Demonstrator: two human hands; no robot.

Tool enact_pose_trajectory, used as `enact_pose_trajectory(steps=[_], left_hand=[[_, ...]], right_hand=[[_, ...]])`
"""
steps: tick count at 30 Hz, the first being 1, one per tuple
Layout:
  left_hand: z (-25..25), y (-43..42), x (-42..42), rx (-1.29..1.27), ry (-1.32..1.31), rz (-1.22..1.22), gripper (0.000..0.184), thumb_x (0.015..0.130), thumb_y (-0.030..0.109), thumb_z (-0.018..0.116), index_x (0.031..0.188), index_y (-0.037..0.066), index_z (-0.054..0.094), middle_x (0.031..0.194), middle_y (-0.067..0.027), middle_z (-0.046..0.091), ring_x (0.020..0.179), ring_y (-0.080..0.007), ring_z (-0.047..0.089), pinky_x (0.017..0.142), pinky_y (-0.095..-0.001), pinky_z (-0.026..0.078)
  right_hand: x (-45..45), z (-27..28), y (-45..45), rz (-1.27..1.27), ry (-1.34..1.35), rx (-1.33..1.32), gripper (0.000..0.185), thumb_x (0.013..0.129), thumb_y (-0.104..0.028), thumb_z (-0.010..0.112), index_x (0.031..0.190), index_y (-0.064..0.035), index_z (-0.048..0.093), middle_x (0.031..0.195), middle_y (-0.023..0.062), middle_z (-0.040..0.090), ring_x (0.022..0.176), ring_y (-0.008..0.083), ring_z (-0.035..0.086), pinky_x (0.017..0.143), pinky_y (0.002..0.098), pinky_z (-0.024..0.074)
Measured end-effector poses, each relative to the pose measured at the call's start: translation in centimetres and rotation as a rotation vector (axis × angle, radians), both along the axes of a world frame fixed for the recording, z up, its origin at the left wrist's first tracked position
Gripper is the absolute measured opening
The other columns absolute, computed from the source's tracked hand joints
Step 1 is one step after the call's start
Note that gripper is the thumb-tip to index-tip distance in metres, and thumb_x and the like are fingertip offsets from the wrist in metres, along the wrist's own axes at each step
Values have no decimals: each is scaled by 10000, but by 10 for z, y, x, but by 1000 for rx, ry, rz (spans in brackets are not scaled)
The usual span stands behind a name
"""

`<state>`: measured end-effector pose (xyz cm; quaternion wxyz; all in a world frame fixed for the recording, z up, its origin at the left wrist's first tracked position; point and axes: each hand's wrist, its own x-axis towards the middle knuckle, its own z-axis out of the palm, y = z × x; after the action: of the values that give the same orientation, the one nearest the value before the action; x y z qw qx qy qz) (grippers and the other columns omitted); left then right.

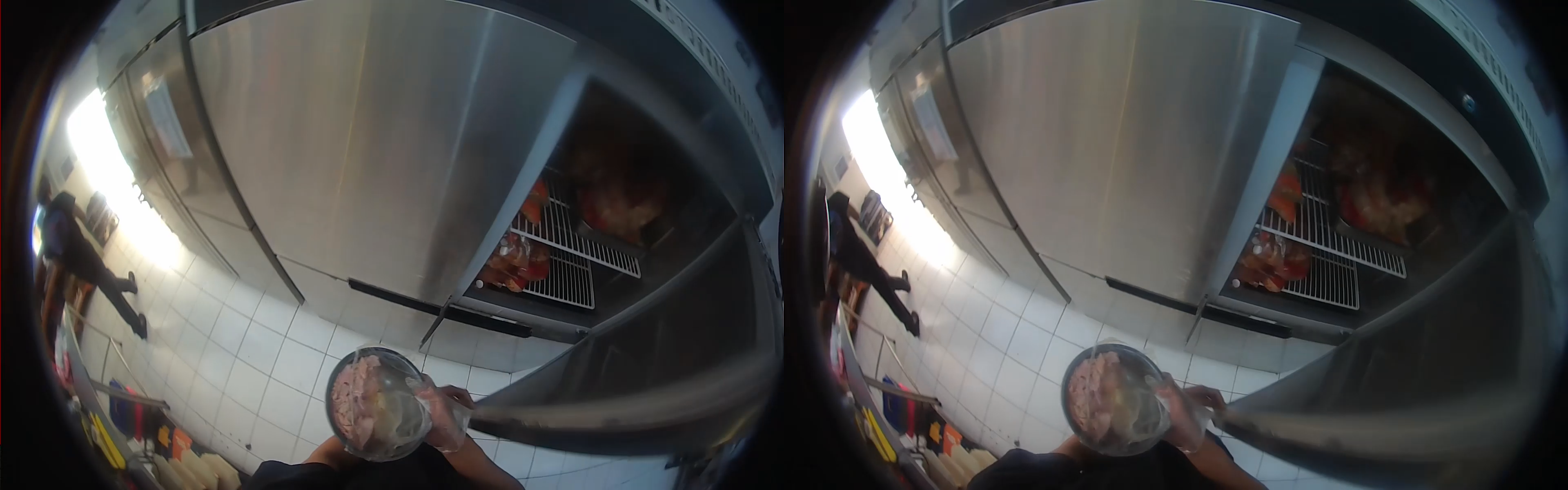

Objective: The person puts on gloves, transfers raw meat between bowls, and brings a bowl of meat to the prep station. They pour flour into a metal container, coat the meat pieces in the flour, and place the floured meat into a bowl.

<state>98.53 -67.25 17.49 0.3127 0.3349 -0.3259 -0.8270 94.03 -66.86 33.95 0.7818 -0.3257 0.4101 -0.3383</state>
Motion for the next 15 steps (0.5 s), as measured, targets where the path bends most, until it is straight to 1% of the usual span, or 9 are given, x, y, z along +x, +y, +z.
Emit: enact_pose_trajectory(steps=[1, 4, 6, 8, 10, 11, 12, 14, 15], left_hand=[[13, 1, -10, -90, -43, -92, 776, 940, 654, 417, 1357, 0, 425, 1244, -115, 560, 1175, -239, 499, 997, -351, 391], [36, -6, -58, -360, -101, -291, 779, 937, 653, 427, 1350, -7, 427, 1244, -129, 558, 1174, -250, 500, 1002, -355, 387], [46, -6, -100, -541, -102, -396, 782, 935, 653, 434, 1346, -13, 429, 1244, -138, 557, 1173, -257, 500, 1005, -358, 385], [50, 2, -131, -660, -80, -480, 784, 933, 652, 441, 1341, -18, 430, 1243, -147, 555, 1172, -265, 501, 1009, -361, 382], [48, 14, -151, -729, -59, -558, 787, 931, 651, 448, 1337, -23, 431, 1243, -156, 554, 1171, -272, 501, 1012, -364, 380], [48, 21, -158, -758, -48, -587, 789, 930, 651, 451, 1334, -26, 432, 1243, -161, 554, 1170, -276, 502, 1014, -366, 379], [48, 28, -165, -785, -42, -616, 790, 929, 651, 454, 1332, -28, 433, 1243, -165, 553, 1170, -280, 502, 1016, -367, 378], [45, 35, -170, -811, -29, -665, 793, 927, 650, 461, 1328, -33, 434, 1243, -174, 552, 1168, -287, 502, 1019, -370, 375], [45, 39, -173, -826, -27, -677, 794, 926, 650, 464, 1326, -36, 435, 1243, -179, 551, 1168, -291, 503, 1021, -372, 374]], right_hand=[[5, 39, 0, -107, -175, 348, 436, 965, -339, 490, 1278, -37, 523, 1200, 124, 607, 1110, 237, 607, 948, 393, 498], [-37, 21, -14, -278, -426, 280, 448, 945, -338, 520, 1297, -61, 507, 1191, 116, 602, 1143, 244, 587, 954, 404, 505], [-69, 20, -34, -513, -492, 308, 481, 923, -337, 556, 1319, -73, 481, 1230, 124, 581, 1178, 254, 566, 968, 423, 508], [-81, 92, -56, -815, -244, 195, 518, 906, -328, 582, 1344, -84, 454, 1304, 132, 535, 1217, 267, 543, 983, 433, 508], [-112, 93, -98, -930, -320, -119, 529, 907, -370, 549, 1348, -84, 491, 1331, 110, 558, 1192, 269, 586, 987, 431, 515], [-117, 124, -120, -961, -357, -184, 525, 918, -343, 544, 1366, -78, 473, 1352, 107, 538, 1255, 261, 536, 1024, 451, 491], [-134, 129, -152, -910, -456, -247, 538, 922, -338, 547, 1382, -72, 462, 1371, 106, 523, 1281, 258, 514, 1039, 467, 477], [-151, 160, -228, -908, -434, -429, 523, 903, -311, 605, 1362, -82, 505, 1320, 109, 564, 1200, 284, 582, 977, 461, 532], [-148, 181, -260, -916, -421, -484, 529, 926, -318, 568, 1393, -87, 477, 1364, 122, 514, 1219, 293, 556, 1012, 451, 500]])
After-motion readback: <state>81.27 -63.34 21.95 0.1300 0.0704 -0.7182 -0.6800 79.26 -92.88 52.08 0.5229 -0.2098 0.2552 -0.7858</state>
